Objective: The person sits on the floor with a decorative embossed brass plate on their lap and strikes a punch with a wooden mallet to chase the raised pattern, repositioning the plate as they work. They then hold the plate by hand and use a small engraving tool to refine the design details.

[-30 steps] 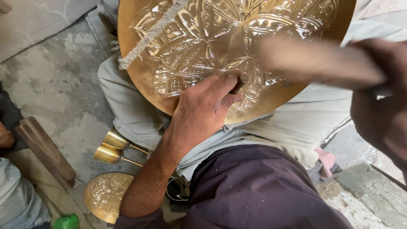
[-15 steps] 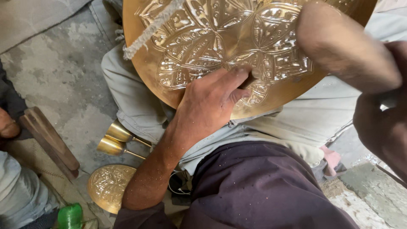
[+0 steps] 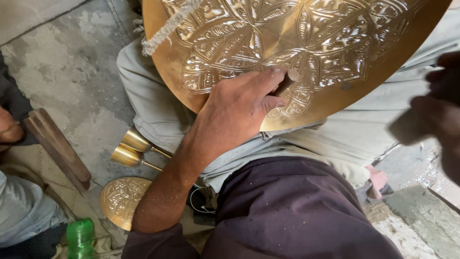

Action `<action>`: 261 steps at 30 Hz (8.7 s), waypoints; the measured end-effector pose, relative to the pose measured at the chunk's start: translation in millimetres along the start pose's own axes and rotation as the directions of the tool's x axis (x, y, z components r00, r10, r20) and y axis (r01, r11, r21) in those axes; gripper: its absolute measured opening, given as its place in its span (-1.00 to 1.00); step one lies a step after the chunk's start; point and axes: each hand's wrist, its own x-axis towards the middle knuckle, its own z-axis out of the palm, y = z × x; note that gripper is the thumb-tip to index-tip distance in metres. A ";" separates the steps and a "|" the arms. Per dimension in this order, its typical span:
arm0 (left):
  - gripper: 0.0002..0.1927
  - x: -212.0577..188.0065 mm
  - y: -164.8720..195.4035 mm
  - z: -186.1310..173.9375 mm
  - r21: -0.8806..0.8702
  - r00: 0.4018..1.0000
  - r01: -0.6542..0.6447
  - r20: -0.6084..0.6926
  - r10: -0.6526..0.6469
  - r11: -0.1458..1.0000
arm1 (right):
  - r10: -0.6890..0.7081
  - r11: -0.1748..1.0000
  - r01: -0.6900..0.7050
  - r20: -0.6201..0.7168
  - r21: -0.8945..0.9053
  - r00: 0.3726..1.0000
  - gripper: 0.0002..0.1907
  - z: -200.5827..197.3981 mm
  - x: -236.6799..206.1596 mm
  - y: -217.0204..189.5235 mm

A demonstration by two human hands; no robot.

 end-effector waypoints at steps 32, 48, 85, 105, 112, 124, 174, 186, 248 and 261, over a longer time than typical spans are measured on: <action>-0.63 0.2 -8.9 4.6 0.078 1.000 -0.023 -0.005 0.023 0.997 | 0.078 0.996 -0.079 0.016 0.052 0.997 -0.62 3.8 1.3 -19.9; -0.62 -0.2 -5.4 -0.7 0.098 0.999 -0.021 0.033 0.018 0.995 | 0.097 0.995 -0.098 0.046 0.028 0.994 -0.62 -5.8 -8.1 -33.7; -0.78 -3.0 18.6 26.7 0.172 0.987 0.129 -0.113 -0.110 0.977 | -0.090 0.988 0.086 -0.026 -0.128 0.996 -0.58 -21.5 9.0 -16.2; -0.78 -17.6 29.6 33.1 0.101 0.941 0.134 -0.324 -0.095 0.986 | -0.048 0.999 0.047 -0.026 -0.025 0.999 -0.57 -54.2 30.1 -39.1; -0.80 12.5 24.0 13.7 0.099 0.991 0.070 0.104 -0.080 0.993 | 0.063 0.995 -0.068 -0.069 -0.073 0.996 -0.46 -26.7 -13.5 -15.5; -0.71 53.0 37.5 6.8 0.186 0.866 -0.112 0.500 0.004 0.976 | 0.407 0.911 -0.377 -0.213 0.169 0.888 -0.50 36.6 -88.3 -37.5; -0.72 0.2 8.0 21.7 0.013 0.997 0.021 -0.074 -0.020 1.000 | 0.121 0.991 -0.123 0.026 0.059 0.992 -0.54 -14.6 -8.6 3.3; -0.72 10.2 17.9 14.1 0.092 0.998 0.051 0.036 -0.055 0.994 | 0.111 0.994 -0.111 0.092 -0.001 0.990 -0.52 -15.5 -11.3 3.1; -0.67 17.2 43.6 12.8 0.093 0.998 0.055 0.021 -0.057 0.994 | 0.346 0.925 -0.305 -0.167 0.227 0.923 -0.57 -41.1 -11.4 -35.7; -0.79 -49.0 101.3 1.5 -0.183 0.754 0.331 -0.539 -0.376 0.926 | 0.780 0.315 -0.534 0.107 0.785 0.617 -0.40 -10.2 -80.2 37.9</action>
